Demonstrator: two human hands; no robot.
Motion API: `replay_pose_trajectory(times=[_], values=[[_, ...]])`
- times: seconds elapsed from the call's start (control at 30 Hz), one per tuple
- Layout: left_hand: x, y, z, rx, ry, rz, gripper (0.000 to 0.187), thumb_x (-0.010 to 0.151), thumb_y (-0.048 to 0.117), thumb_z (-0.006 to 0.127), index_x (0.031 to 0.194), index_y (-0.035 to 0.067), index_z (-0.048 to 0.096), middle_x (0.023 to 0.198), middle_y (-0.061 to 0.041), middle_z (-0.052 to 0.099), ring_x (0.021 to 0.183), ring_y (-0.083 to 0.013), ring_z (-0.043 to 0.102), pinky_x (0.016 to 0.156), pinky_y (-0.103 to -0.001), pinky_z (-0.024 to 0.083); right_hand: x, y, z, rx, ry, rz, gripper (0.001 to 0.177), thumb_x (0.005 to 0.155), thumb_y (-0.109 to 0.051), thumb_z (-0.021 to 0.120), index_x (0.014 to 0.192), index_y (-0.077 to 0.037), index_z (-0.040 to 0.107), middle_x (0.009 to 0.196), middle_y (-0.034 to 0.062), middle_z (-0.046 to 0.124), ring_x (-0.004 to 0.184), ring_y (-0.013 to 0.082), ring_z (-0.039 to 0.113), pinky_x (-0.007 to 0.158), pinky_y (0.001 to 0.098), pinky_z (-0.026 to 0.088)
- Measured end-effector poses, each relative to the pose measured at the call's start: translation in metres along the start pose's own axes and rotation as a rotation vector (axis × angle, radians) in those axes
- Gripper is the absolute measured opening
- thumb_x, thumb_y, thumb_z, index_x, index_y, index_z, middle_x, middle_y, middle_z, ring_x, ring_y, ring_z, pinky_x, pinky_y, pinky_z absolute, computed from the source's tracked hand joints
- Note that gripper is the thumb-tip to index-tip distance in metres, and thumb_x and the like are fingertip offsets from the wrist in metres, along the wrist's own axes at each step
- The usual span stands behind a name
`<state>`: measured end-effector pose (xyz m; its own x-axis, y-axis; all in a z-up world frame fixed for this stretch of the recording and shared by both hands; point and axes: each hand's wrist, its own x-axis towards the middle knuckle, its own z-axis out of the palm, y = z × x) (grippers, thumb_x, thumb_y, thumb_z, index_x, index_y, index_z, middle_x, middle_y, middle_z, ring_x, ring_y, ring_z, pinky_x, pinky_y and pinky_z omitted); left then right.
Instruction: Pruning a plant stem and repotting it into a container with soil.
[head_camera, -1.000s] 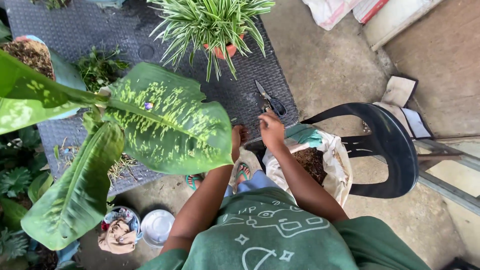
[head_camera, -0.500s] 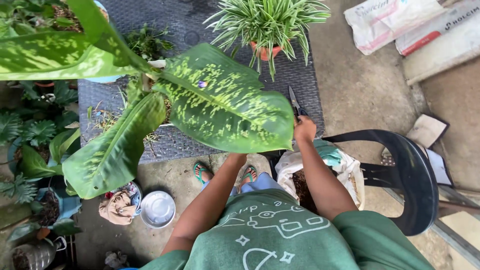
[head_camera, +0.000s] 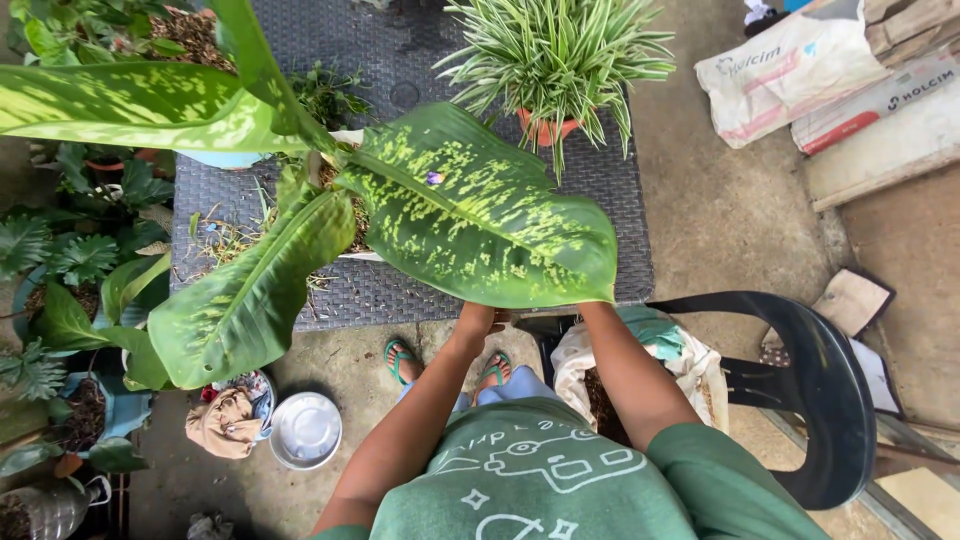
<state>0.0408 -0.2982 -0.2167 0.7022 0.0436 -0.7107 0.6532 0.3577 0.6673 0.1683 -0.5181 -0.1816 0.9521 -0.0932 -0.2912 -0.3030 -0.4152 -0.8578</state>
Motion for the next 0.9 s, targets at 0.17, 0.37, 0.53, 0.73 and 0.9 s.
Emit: replay_pose_trajectory(times=[0.17,0.37,0.53,0.73,0.9], values=[[-0.004,0.011,-0.020,-0.028,0.042,-0.009,0.035,0.100,0.041,0.051,0.096,0.010,0.068,0.085,-0.006,0.071,0.075,-0.0173,0.067,0.070,-0.036,0.052,0.010,-0.002,0.012,0.162,-0.103,0.032,0.034,0.096,-0.024,0.065,0.125,-0.007,0.065,0.115,0.0125,0.067,0.102,0.0277,0.065,0.088,0.0408,0.054],[0.007,0.003,-0.046,-0.035,-0.057,-0.059,0.023,0.097,0.030,0.057,0.099,0.010,0.069,0.087,-0.003,0.071,0.074,-0.0162,0.065,0.069,-0.035,0.051,-0.017,0.016,0.022,0.347,-0.198,0.136,0.037,0.096,-0.021,0.064,0.130,-0.006,0.061,0.115,0.0105,0.066,0.100,0.0232,0.065,0.086,0.0376,0.054],[-0.001,0.015,-0.103,-0.058,-0.056,-0.091,0.021,0.094,0.026,0.056,0.105,0.012,0.068,0.091,-0.003,0.075,0.079,-0.0182,0.069,0.070,-0.036,0.054,-0.052,0.056,0.074,0.506,-0.298,0.243,0.040,0.096,-0.018,0.062,0.134,-0.006,0.057,0.116,0.0088,0.066,0.098,0.0195,0.065,0.084,0.0348,0.055],[-0.047,0.061,-0.238,-0.341,-0.150,-0.058,0.027,0.095,0.027,0.053,0.107,0.010,0.069,0.097,-0.006,0.073,0.082,-0.0187,0.069,0.073,-0.035,0.056,-0.179,-0.060,0.154,0.317,-0.707,0.343,0.026,0.094,-0.010,0.073,0.115,0.005,0.072,0.084,0.0071,0.072,0.070,0.0138,0.066,0.064,0.0312,0.053],[-0.055,0.085,-0.344,-0.509,-0.189,0.051,0.028,0.096,0.024,0.048,0.106,0.006,0.067,0.097,-0.008,0.072,0.082,-0.0185,0.068,0.074,-0.035,0.056,-0.236,-0.141,0.244,0.471,-0.744,0.400,0.030,0.091,-0.008,0.067,0.119,0.001,0.071,0.091,0.0111,0.074,0.069,0.0215,0.065,0.056,0.0406,0.049]])
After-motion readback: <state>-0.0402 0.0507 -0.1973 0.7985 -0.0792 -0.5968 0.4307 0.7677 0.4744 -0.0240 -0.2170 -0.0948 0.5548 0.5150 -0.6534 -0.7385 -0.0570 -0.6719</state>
